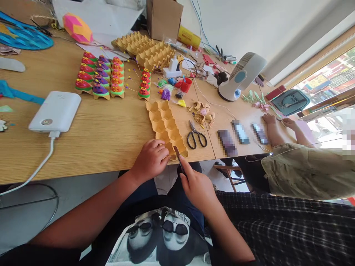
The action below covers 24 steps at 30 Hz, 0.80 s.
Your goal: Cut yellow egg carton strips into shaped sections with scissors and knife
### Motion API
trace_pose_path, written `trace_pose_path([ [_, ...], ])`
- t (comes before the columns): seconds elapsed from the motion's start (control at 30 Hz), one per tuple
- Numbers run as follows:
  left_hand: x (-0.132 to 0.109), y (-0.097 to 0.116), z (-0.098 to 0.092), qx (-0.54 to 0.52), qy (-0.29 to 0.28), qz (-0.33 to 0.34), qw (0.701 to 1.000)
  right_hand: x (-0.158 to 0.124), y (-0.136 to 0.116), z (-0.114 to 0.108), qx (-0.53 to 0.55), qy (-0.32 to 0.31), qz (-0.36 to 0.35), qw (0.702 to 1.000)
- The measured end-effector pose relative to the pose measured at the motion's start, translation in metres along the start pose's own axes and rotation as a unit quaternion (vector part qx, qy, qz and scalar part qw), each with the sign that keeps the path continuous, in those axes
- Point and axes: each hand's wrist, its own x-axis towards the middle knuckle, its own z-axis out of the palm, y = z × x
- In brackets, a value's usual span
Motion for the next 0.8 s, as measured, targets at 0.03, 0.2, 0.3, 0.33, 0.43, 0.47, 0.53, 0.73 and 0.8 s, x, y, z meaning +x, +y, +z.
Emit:
trace_pose_path([
  [0.03, 0.0, 0.0, 0.0, -0.002, -0.001, -0.002, 1.0, -0.003, 0.005, -0.001, 0.028, 0.005, -0.008, 1.0],
  [0.2, -0.001, -0.002, 0.0, -0.012, -0.007, -0.005, 1.0, -0.021, 0.016, 0.002, 0.067, 0.097, 0.0, 0.993],
  [0.3, -0.002, -0.002, -0.001, -0.008, -0.01, -0.008, 1.0, -0.025, 0.013, 0.01, 0.043, 0.104, 0.002, 0.994],
  [0.33, -0.002, -0.001, -0.001, -0.007, -0.01, -0.009, 1.0, -0.025, 0.012, 0.012, 0.036, 0.098, -0.001, 0.995],
  [0.43, -0.002, -0.001, 0.0, -0.005, -0.009, -0.008, 1.0, -0.024, 0.008, 0.016, 0.01, 0.075, -0.004, 0.997],
  [0.47, -0.002, -0.001, 0.0, -0.005, -0.01, -0.009, 1.0, -0.024, 0.007, 0.016, 0.002, 0.067, -0.003, 0.998],
  [0.53, -0.001, 0.0, -0.001, -0.006, -0.011, -0.014, 1.0, -0.023, 0.006, 0.015, -0.01, 0.054, 0.003, 0.998],
  [0.73, -0.001, 0.001, -0.001, -0.018, -0.014, -0.025, 0.999, -0.024, 0.003, 0.012, -0.011, 0.036, 0.01, 0.999],
  [0.8, -0.001, 0.0, -0.001, -0.022, -0.014, -0.028, 0.999, -0.025, 0.002, 0.012, -0.014, 0.033, 0.013, 0.999],
])
